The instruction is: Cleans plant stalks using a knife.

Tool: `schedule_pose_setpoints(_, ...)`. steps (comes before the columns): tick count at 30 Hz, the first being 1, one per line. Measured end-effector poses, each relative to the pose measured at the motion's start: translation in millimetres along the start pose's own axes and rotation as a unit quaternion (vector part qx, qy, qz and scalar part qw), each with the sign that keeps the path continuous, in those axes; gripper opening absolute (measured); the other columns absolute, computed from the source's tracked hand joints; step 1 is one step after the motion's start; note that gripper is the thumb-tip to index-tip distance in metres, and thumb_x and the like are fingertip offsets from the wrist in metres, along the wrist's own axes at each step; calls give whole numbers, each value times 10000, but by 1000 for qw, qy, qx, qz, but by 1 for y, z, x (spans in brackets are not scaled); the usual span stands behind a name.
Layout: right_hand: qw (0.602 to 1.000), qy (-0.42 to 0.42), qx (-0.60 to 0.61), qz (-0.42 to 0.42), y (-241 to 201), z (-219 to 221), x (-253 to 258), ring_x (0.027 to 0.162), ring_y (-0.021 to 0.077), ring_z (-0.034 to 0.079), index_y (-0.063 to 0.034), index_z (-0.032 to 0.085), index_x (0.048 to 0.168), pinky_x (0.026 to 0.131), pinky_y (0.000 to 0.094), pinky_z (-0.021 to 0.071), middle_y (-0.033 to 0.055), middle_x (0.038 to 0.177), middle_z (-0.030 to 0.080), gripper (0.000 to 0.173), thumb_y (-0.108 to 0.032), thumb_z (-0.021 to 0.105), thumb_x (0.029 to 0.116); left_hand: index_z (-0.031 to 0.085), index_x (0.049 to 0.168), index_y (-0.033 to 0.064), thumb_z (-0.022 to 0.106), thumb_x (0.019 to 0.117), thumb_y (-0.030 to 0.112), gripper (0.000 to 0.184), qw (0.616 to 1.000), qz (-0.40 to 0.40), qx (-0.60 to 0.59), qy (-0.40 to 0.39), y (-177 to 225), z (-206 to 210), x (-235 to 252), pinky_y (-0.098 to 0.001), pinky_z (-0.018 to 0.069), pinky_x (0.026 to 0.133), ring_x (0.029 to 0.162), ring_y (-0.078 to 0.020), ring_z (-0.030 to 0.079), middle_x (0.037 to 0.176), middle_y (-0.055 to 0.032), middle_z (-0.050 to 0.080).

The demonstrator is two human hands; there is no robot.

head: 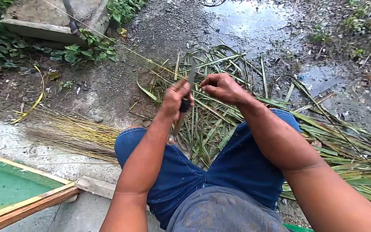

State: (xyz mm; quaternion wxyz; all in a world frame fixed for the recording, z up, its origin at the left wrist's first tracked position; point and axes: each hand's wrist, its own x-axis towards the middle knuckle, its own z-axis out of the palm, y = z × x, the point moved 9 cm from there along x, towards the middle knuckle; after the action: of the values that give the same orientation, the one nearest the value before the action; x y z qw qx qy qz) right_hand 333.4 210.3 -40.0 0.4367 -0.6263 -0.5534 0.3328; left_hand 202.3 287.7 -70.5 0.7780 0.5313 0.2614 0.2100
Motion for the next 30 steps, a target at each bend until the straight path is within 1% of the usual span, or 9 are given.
schedule_pose_setpoints(3, 1000, -5, 3, -4, -3, -2, -2, 592, 24, 521, -40, 716, 1014, 581, 220, 462, -4, 754, 635, 130, -98, 601, 996, 510, 1424, 130, 399, 1100, 197, 348, 1000, 0, -26, -18, 2, -4, 4, -245, 554, 503, 536, -91, 607, 656, 18, 591)
schedule_pose_setpoints(6, 1000, -14, -14, -8, -5, -5, -5, 597, 34, 526, -43, 725, 1010, 583, 233, 468, 2, 758, 640, 137, -100, 602, 992, 559, 1337, 217, 307, 1122, 295, 340, 993, 62, -80, 58, 33, -52, 9, -232, 537, 507, 529, -68, 580, 641, 67, 563)
schedule_pose_setpoints(9, 999, -14, -28, 11, 0, -8, -5, 613, 50, 528, -51, 726, 1021, 600, 265, 467, 5, 761, 637, 135, -102, 605, 992, 600, 1285, 248, 310, 1129, 359, 348, 978, 88, -137, 128, 44, -78, 9, -237, 531, 495, 521, -75, 576, 635, 61, 559)
schedule_pose_setpoints(12, 1000, 0, -25, 14, 3, -8, -1, 618, 56, 537, -48, 722, 1021, 605, 272, 478, 4, 749, 630, 118, -100, 626, 977, 533, 1357, 205, 295, 1129, 323, 350, 991, 65, -69, 90, 31, -48, 4, -232, 538, 494, 529, -69, 585, 654, 62, 568)
schedule_pose_setpoints(15, 1000, 16, -10, -1, 0, -2, 3, 626, 39, 549, -35, 717, 1005, 616, 244, 486, 3, 760, 641, 94, -81, 649, 959, 508, 1425, 111, 392, 1102, 209, 356, 1000, -15, -5, -11, -4, 2, -3, -258, 553, 496, 534, -101, 603, 669, 5, 587)
schedule_pose_setpoints(17, 1000, 12, -4, -11, -3, 0, 3, 640, 36, 560, -28, 711, 1006, 634, 237, 497, 10, 777, 652, 91, -78, 649, 963, 529, 1412, 95, 427, 1095, 195, 348, 999, -31, -8, -39, -9, 9, -1, -255, 552, 491, 530, -106, 610, 659, -9, 602)
schedule_pose_setpoints(20, 1000, 2, -6, -14, -4, -3, 0, 634, 38, 560, -44, 713, 1007, 627, 243, 498, 1, 765, 648, 95, -94, 639, 973, 538, 1382, 162, 344, 1108, 236, 344, 998, 32, -49, -8, 20, -27, 5, -240, 553, 507, 528, -75, 598, 635, 49, 578)
schedule_pose_setpoints(23, 1000, -12, -5, -9, -2, -9, -2, 636, 32, 558, -49, 714, 1001, 622, 238, 494, -3, 773, 654, 88, -83, 640, 968, 587, 1292, 244, 258, 1131, 335, 378, 986, 96, -114, 76, 52, -77, 5, -229, 535, 512, 533, -59, 578, 644, 80, 573)
schedule_pose_setpoints(30, 1000, 19, 3, 9, 11, -47, -9, 595, 30, 515, -53, 701, 981, 566, 236, 452, -26, 726, 609, 97, -113, 636, 940, 615, 1127, 201, 304, 1128, 382, 360, 928, 205, -217, 222, 92, -164, -19, -240, 524, 504, 529, -76, 566, 655, 49, 562)
